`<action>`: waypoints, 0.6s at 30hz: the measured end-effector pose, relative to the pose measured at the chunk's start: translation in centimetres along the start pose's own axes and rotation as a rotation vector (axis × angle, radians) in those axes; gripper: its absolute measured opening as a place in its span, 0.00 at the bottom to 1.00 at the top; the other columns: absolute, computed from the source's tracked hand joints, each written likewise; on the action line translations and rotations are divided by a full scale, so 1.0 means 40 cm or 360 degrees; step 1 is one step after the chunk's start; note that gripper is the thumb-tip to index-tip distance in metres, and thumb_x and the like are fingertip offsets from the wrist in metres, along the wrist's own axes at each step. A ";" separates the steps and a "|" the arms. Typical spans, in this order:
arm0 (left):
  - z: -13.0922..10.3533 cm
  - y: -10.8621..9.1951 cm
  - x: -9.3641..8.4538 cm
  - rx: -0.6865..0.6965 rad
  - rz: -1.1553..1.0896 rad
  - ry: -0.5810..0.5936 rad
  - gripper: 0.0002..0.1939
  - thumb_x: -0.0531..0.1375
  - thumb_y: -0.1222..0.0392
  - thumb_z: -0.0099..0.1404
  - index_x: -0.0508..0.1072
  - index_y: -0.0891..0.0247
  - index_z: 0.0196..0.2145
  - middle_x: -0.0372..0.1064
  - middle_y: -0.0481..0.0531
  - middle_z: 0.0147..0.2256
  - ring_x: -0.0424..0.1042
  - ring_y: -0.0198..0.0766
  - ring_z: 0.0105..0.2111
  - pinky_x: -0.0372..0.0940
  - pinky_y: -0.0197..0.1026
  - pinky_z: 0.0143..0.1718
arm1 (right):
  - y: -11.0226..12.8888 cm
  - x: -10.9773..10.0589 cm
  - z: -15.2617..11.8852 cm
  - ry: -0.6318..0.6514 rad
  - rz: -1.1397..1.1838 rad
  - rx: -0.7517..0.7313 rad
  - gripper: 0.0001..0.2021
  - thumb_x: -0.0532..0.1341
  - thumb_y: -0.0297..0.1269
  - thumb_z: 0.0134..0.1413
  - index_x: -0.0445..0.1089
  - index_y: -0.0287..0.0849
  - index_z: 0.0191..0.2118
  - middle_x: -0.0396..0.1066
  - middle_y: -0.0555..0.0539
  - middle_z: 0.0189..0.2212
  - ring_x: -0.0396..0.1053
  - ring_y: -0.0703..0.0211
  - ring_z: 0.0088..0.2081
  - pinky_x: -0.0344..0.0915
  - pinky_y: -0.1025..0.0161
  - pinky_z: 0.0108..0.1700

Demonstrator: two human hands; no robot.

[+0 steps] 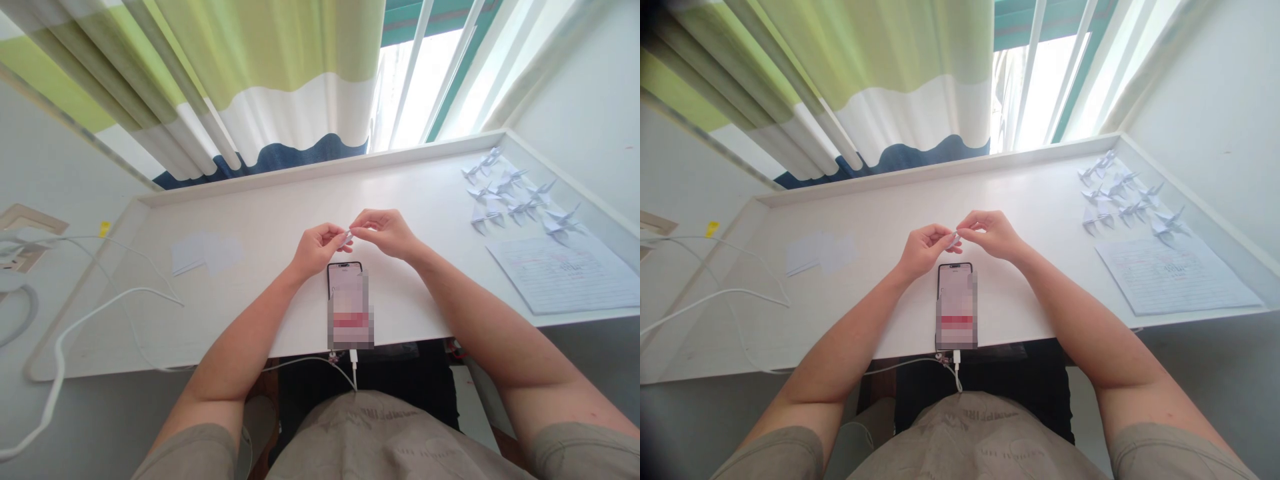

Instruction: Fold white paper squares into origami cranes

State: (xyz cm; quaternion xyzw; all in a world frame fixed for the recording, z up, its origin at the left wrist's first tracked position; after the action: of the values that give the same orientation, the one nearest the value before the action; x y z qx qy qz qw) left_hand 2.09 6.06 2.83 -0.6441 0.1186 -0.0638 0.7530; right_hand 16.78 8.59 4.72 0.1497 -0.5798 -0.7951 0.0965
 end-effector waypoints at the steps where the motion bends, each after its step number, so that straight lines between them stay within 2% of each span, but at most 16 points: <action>1: 0.000 -0.004 -0.004 0.0029 0.0057 -0.0030 0.18 0.71 0.44 0.67 0.79 0.63 0.38 0.83 0.56 0.35 0.84 0.43 0.33 0.78 0.46 0.38 | 0.000 0.000 0.000 -0.0009 -0.0012 0.0002 0.10 0.74 0.45 0.55 0.82 0.45 0.32 0.80 0.48 0.32 0.77 0.56 0.36 0.74 0.51 0.47; 5: -0.003 -0.021 -0.009 0.0121 0.0202 -0.0076 0.16 0.69 0.46 0.69 0.79 0.63 0.37 0.83 0.56 0.36 0.84 0.42 0.32 0.78 0.44 0.37 | 0.007 0.008 -0.001 0.0040 -0.0068 -0.0064 0.10 0.74 0.47 0.57 0.83 0.47 0.33 0.80 0.47 0.33 0.77 0.54 0.38 0.73 0.49 0.49; 8: -0.005 -0.024 -0.006 0.0141 0.0191 -0.0047 0.17 0.69 0.45 0.68 0.78 0.63 0.37 0.83 0.55 0.36 0.84 0.42 0.32 0.78 0.44 0.37 | 0.017 0.009 -0.003 0.0053 -0.0115 -0.0160 0.08 0.73 0.44 0.59 0.82 0.49 0.31 0.79 0.48 0.33 0.76 0.55 0.37 0.71 0.51 0.48; 12: -0.004 -0.021 0.002 0.0107 0.0102 -0.0010 0.18 0.71 0.43 0.67 0.79 0.63 0.38 0.83 0.55 0.35 0.85 0.45 0.34 0.79 0.46 0.38 | 0.025 0.000 -0.006 -0.0032 -0.0105 -0.0230 0.09 0.73 0.42 0.57 0.80 0.48 0.28 0.77 0.49 0.31 0.74 0.57 0.35 0.70 0.52 0.44; 15: -0.002 -0.023 0.007 0.0070 -0.0032 -0.0009 0.20 0.72 0.42 0.65 0.79 0.63 0.38 0.84 0.55 0.35 0.85 0.45 0.35 0.80 0.48 0.40 | 0.027 -0.006 -0.009 -0.0133 -0.0044 -0.0216 0.12 0.73 0.44 0.57 0.77 0.48 0.27 0.76 0.50 0.30 0.74 0.56 0.35 0.72 0.51 0.44; 18: 0.002 -0.022 0.007 0.0040 -0.0111 -0.0032 0.21 0.73 0.41 0.63 0.80 0.63 0.38 0.84 0.56 0.36 0.85 0.45 0.34 0.80 0.48 0.41 | 0.025 0.004 -0.009 -0.0104 0.0055 -0.0181 0.13 0.72 0.48 0.59 0.77 0.47 0.29 0.76 0.49 0.31 0.75 0.55 0.34 0.74 0.51 0.43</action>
State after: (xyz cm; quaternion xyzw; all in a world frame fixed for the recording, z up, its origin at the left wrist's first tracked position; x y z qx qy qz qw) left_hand 2.41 5.92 3.68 -0.6391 0.0876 -0.0849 0.7594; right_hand 16.74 7.90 5.57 0.1080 -0.5390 -0.8294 0.0997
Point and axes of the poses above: each hand's wrist, its own z-axis towards the middle knuckle, its own x-axis out of the palm, y = z × x, the point moved 10 cm from there along z, towards the middle knuckle
